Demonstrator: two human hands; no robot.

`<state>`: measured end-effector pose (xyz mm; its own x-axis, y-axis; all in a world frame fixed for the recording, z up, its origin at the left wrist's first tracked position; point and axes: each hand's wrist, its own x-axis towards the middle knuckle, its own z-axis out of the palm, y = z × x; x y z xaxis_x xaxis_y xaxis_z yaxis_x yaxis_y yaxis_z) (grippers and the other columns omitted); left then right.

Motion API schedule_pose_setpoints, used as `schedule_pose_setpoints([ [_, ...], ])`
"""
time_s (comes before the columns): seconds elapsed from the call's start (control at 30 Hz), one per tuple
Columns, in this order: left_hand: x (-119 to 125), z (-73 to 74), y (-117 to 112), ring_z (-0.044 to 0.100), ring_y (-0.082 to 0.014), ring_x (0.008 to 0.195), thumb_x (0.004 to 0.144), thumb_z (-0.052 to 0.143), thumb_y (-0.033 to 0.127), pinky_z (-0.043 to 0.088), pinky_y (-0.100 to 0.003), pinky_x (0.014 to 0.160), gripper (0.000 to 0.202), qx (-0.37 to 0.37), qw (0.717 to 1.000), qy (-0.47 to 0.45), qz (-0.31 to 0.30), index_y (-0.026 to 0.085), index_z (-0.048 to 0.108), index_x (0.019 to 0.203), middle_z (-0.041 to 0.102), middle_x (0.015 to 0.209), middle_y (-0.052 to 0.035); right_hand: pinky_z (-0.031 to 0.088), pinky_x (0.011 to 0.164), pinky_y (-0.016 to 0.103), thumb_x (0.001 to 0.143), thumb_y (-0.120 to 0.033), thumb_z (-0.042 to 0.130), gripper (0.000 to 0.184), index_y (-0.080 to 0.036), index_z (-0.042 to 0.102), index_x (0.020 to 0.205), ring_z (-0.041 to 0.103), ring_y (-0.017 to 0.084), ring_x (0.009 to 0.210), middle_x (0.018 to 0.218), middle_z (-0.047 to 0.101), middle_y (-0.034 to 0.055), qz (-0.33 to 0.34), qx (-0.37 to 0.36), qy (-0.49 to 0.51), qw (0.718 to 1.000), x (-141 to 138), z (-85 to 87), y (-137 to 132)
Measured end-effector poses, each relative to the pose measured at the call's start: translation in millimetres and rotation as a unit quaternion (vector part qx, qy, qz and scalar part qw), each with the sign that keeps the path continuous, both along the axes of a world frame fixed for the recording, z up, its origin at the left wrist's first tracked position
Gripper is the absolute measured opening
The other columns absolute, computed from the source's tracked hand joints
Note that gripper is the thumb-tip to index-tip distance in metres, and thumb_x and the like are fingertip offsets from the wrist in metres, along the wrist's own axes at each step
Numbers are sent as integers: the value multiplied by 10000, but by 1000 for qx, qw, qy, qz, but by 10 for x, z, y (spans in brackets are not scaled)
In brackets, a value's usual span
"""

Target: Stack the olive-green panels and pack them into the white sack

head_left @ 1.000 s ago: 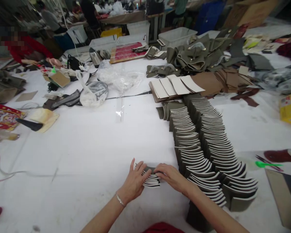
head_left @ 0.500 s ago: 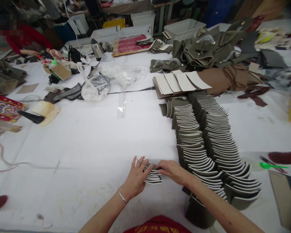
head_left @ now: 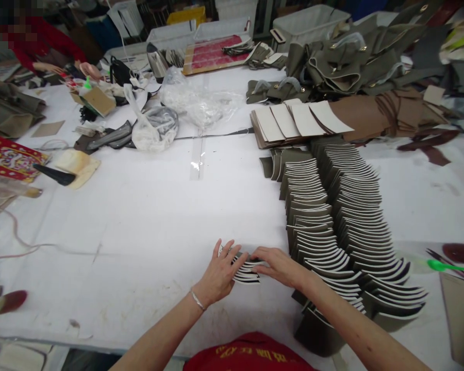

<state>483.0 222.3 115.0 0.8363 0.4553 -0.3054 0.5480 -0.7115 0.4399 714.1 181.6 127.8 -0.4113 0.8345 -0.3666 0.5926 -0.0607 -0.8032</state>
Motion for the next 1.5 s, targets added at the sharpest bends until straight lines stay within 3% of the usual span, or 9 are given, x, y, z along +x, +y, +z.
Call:
schedule_pose_setpoints([
  [0.33,21,46,30,145,-306,1448,674,554,132,-14,-563,1177,851,-3,1000,4,-7,259,261,1462,340,1512,-93,439,917,342,912,-443,589,352,-226,615,1188,593,231,1028,1111,641,57,13,10,-7,1000,29,-18,-62],
  [0.87,35,12,61,159,-319,1441,677,544,122,-16,-558,1180,840,5,1000,-4,-9,249,267,1461,337,1514,-87,440,934,351,928,-379,568,312,-212,602,1189,584,226,1042,1118,637,67,4,24,-10,1000,12,-16,-66],
  [1.07,41,33,69,180,-327,1434,682,547,117,-14,-572,1179,835,3,1000,-5,-9,249,261,1455,365,1488,-97,399,1018,416,809,-394,732,555,-207,535,1292,520,269,1161,1249,581,92,-2,29,-27,999,1,-33,-177],
  [1.2,98,77,43,252,-301,1410,752,471,98,-53,-583,1176,581,31,999,-5,-5,211,412,1319,514,1303,-100,422,996,444,823,-293,715,433,-207,584,1226,541,278,1120,1218,599,96,-30,63,-55,996,-83,26,-233],
  [1.33,213,62,24,347,-266,1348,717,448,48,-31,-531,1196,432,53,997,-15,-45,180,491,1127,559,1203,-91,414,1041,398,825,-276,706,492,-235,538,1285,517,240,1168,1265,575,69,-82,109,-70,988,-101,137,-406],
  [1.43,282,33,18,505,-245,1116,635,457,8,114,-479,1185,474,53,996,11,-68,175,509,1076,591,1074,-72,390,1073,368,921,-276,574,404,-249,493,1315,478,203,1217,1307,531,64,-179,125,-106,970,125,226,-788],
  [1.5,308,6,32,522,-255,1006,617,461,6,276,-468,1097,476,50,995,29,-76,169,522,1061,594,1007,-77,413,1044,372,982,-292,455,311,-235,492,1285,491,195,1191,1277,531,79,-267,124,-150,944,387,301,-1177],
])
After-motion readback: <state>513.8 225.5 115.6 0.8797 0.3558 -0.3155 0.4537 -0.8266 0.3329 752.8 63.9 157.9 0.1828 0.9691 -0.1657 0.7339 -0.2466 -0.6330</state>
